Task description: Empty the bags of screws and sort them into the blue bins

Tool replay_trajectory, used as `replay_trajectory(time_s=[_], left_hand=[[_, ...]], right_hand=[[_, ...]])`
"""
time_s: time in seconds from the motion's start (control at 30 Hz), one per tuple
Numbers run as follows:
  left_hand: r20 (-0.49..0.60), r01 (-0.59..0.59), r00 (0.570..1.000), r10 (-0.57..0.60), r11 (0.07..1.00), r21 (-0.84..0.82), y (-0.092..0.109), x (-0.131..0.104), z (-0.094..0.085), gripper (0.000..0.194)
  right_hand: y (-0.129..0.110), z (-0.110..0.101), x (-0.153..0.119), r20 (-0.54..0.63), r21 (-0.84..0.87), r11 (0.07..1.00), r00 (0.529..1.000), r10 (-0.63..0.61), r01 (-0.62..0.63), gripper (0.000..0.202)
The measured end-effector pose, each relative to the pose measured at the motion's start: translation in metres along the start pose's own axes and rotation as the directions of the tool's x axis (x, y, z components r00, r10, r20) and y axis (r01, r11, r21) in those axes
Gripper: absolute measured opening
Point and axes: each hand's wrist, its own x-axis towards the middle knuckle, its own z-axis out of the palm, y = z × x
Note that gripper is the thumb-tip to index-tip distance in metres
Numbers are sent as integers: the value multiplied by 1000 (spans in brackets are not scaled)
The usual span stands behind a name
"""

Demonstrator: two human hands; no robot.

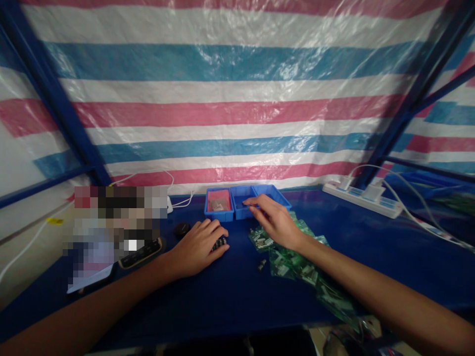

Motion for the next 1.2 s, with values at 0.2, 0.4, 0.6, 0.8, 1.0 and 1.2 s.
replay_trajectory(time_s=[0.2,0.4,0.6,0.8,1.0,1.2], left_hand=[[1,-3,1000,3,1000,6,-1,0,1,24],[-3,0,1000,0,1000,8,0,0,0,24],[-5,0,1000,0,1000,3,1,0,0,23],[-4,0,1000,0,1000,4,1,0,-1,24],[-13,-5,1000,5,1000,1,-1,0,1,24],[-3,-4,1000,4,1000,14,-1,0,2,24]], right_hand=[[4,1,0,-24,13,998,998,-54,55,24],[6,1,-1,-18,17,998,998,-57,58,24],[6,2,-1,-27,18,999,998,-49,50,23],[7,2,-1,-29,11,999,999,-35,36,24],[7,3,-1,-25,11,999,999,-36,36,23],[7,3,-1,-23,11,1000,999,-23,24,22]])
